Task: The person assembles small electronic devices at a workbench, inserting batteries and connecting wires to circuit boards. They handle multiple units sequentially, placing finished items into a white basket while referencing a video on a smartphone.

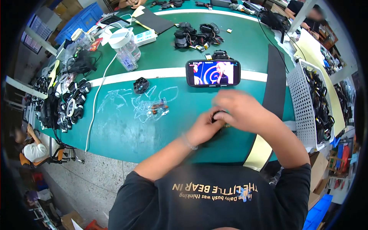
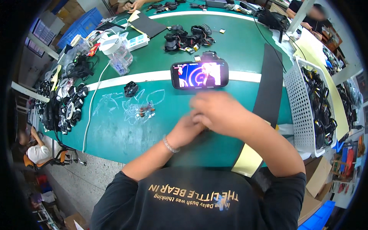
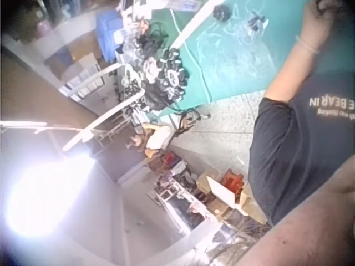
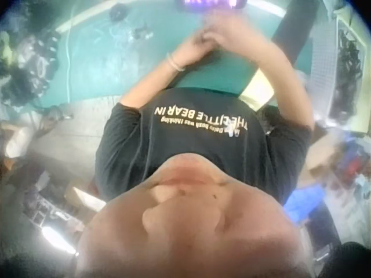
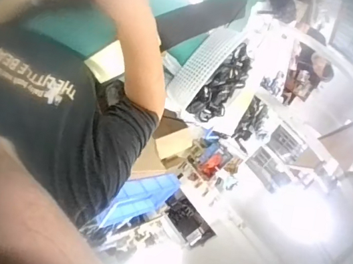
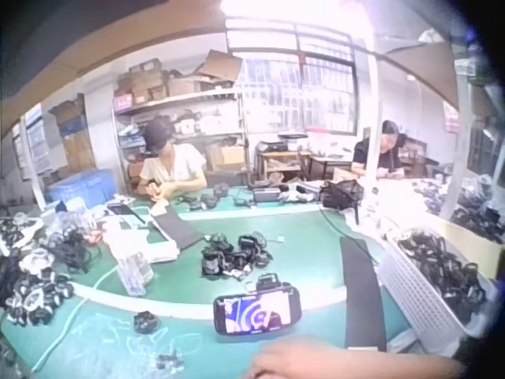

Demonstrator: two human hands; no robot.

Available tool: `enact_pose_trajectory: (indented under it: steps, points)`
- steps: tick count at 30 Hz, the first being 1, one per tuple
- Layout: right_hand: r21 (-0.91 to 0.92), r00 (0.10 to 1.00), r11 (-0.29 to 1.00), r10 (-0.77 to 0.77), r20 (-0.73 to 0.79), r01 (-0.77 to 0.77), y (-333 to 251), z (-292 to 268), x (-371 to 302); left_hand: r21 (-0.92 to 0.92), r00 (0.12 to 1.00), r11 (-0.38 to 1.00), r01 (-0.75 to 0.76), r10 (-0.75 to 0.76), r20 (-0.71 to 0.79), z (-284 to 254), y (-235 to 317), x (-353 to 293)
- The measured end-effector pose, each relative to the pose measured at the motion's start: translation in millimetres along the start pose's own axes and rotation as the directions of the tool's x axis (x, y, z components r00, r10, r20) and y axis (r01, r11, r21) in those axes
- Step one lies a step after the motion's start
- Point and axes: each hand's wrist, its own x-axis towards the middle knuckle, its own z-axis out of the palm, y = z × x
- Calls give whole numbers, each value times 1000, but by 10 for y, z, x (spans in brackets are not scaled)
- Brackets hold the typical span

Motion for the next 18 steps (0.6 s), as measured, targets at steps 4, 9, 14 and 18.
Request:
enact_pose_trajectory:
  steps: [4, 9, 14, 18]
  points:
    - [227, 949, 972, 127, -289, -61, 8, 77, -80, -282, 992, 957, 61, -89, -86, 25, 117, -42]
    - [344, 913, 910, 326, -246, -232, 25, 405, -264, -630, 978, 769, 109, -197, -71, 36, 139, -12]
    - [409, 884, 884, 362, -295, -225, 52, 444, -334, -593, 985, 788, 168, -151, 78, 29, 121, -29]
    - [254, 905, 939, 305, -296, -233, 58, 369, -314, -391, 997, 918, 62, -40, 63, 44, 60, -31]
